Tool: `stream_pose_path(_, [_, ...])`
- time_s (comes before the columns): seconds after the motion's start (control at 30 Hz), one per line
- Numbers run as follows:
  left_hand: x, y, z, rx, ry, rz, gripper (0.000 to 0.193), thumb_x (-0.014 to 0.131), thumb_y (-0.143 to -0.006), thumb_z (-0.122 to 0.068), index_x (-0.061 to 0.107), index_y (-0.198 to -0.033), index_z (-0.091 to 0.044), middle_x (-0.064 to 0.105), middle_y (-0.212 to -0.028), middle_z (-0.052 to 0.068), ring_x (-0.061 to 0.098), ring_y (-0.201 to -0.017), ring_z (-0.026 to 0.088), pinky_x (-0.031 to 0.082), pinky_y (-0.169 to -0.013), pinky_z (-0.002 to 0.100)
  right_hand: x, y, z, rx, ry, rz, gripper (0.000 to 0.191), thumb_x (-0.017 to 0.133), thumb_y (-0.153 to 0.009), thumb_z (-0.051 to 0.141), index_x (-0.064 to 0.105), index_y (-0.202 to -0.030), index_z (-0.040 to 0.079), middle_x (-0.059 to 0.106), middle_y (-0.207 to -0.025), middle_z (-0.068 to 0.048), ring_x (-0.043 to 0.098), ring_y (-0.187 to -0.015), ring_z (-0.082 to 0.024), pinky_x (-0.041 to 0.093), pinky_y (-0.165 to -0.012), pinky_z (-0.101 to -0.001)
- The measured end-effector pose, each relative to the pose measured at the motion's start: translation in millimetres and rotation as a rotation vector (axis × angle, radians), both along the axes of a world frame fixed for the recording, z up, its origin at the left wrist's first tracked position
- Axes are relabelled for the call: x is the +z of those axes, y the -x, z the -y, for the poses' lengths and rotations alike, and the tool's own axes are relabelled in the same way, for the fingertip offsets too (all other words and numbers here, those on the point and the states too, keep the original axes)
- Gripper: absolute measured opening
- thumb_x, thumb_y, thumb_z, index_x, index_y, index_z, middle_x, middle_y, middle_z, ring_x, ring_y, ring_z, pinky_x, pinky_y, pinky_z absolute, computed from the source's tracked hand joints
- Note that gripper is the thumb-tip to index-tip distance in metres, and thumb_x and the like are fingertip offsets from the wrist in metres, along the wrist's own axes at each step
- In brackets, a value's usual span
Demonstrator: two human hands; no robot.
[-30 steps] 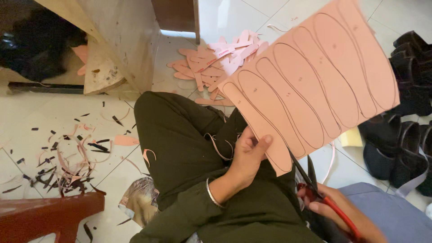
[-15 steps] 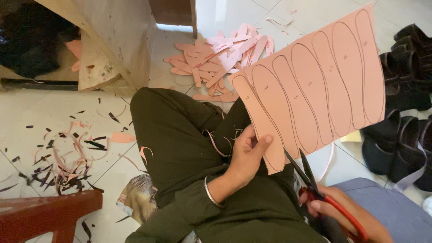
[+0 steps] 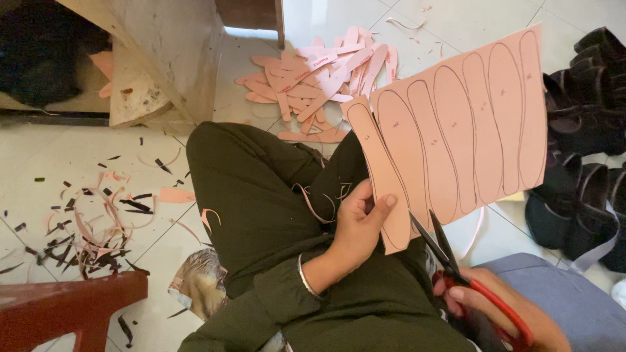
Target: The person sits on the floor and cuts out pink insole-shaped pieces from a large sheet marked with outlines, using scissors. They trim along the drawn curves, separate each finished piece, and add it to a pile of already cut pieces beside them.
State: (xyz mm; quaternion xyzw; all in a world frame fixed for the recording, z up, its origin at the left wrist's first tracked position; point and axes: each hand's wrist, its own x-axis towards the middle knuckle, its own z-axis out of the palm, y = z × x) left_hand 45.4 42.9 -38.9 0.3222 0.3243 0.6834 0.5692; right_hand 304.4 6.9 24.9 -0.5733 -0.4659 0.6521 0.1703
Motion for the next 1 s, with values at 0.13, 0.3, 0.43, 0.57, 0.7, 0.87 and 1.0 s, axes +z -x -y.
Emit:
stream_pose_path(0.13, [2.9, 3.6, -1.7, 0.007, -0.037, 0.056, 0.029, 0.062, -0.104, -0.013, 0.061, -0.130, 0.001, 0.070, -0.114, 0.002, 0.063, -0.100, 0.005, 0.053, -0.089, 0.024, 4.3, 4.6, 0.0, -0.005, 0.004, 0.066, 0.033, 0.065, -0.088, 0.013, 0.064, -0.116, -0.005, 0.070, -0.097, -0.018, 0.063, -0.084, -0.024, 0.050, -0.080, -0.0357])
stream_pose_path(0.3, [2.2, -0.4, 3.8, -0.085, -0.022, 0.093, 0.029, 0.063, -0.105, -0.014, 0.060, -0.129, 0.001, 0.069, -0.110, 0.002, 0.063, -0.095, 0.006, 0.053, -0.084, 0.024, 5.6, 14.8, 2.4, -0.035, -0.015, 0.069, 0.034, 0.064, -0.088, 0.017, 0.067, -0.113, -0.006, 0.068, -0.088, -0.017, 0.063, -0.084, -0.022, 0.049, -0.078, -0.0339])
stream_pose_path(0.43, [0.3, -4.4, 5.9, -0.078, -0.059, 0.084, 0.030, 0.063, -0.106, -0.012, 0.057, -0.131, 0.002, 0.068, -0.113, 0.002, 0.063, -0.099, 0.006, 0.053, -0.088, 0.025, -11.9, 23.7, -12.5, 0.206, -0.026, -0.106, 0.039, 0.066, -0.090, 0.029, 0.066, -0.107, -0.005, 0.063, -0.077, -0.012, 0.056, -0.076, -0.020, 0.047, -0.068, -0.0329])
stream_pose_path(0.57, [0.5, -4.6, 7.7, -0.072, -0.058, 0.093, 0.033, 0.062, -0.104, -0.008, 0.054, -0.134, 0.002, 0.067, -0.117, 0.003, 0.063, -0.103, 0.006, 0.053, -0.091, 0.025, -23.8, 25.5, -8.7, 0.126, -0.052, -0.052, 0.040, 0.064, -0.088, 0.035, 0.067, -0.103, -0.002, 0.064, -0.075, -0.010, 0.059, -0.073, -0.019, 0.045, -0.065, -0.0317])
stream_pose_path(0.7, [5.5, -2.3, 10.5, -0.065, -0.043, 0.043, 0.032, 0.062, -0.102, -0.006, 0.054, -0.132, 0.002, 0.068, -0.117, 0.003, 0.064, -0.104, 0.007, 0.054, -0.092, 0.025, -31.1, 27.9, -13.2, 0.246, -0.191, -0.081, 0.039, 0.063, -0.092, 0.037, 0.066, -0.092, -0.002, 0.065, -0.075, -0.008, 0.060, -0.071, -0.017, 0.047, -0.064, -0.0314])
stream_pose_path(0.87, [23.4, 2.4, 15.9, -0.094, -0.060, -0.109, 0.029, 0.063, -0.101, -0.005, 0.058, -0.128, 0.002, 0.070, -0.109, 0.001, 0.064, -0.096, 0.005, 0.055, -0.084, 0.024, -43.2, 22.3, -13.9, 0.260, -0.292, 0.008, 0.041, 0.064, -0.088, 0.041, 0.070, -0.084, 0.000, 0.063, -0.069, -0.004, 0.055, -0.063, -0.014, 0.044, -0.056, -0.0297])
stream_pose_path(1.0, [40.8, 13.5, 23.4, -0.043, -0.024, -0.470, 0.023, 0.065, -0.097, -0.010, 0.065, -0.116, 0.002, 0.067, -0.080, 0.005, 0.054, -0.067, 0.007, 0.046, -0.059, 0.027, -60.3, 20.1, -13.5, 0.289, -0.407, 0.039, 0.044, 0.066, -0.086, 0.045, 0.067, -0.079, 0.001, 0.059, -0.065, -0.002, 0.052, -0.059, -0.012, 0.042, -0.051, -0.0286])
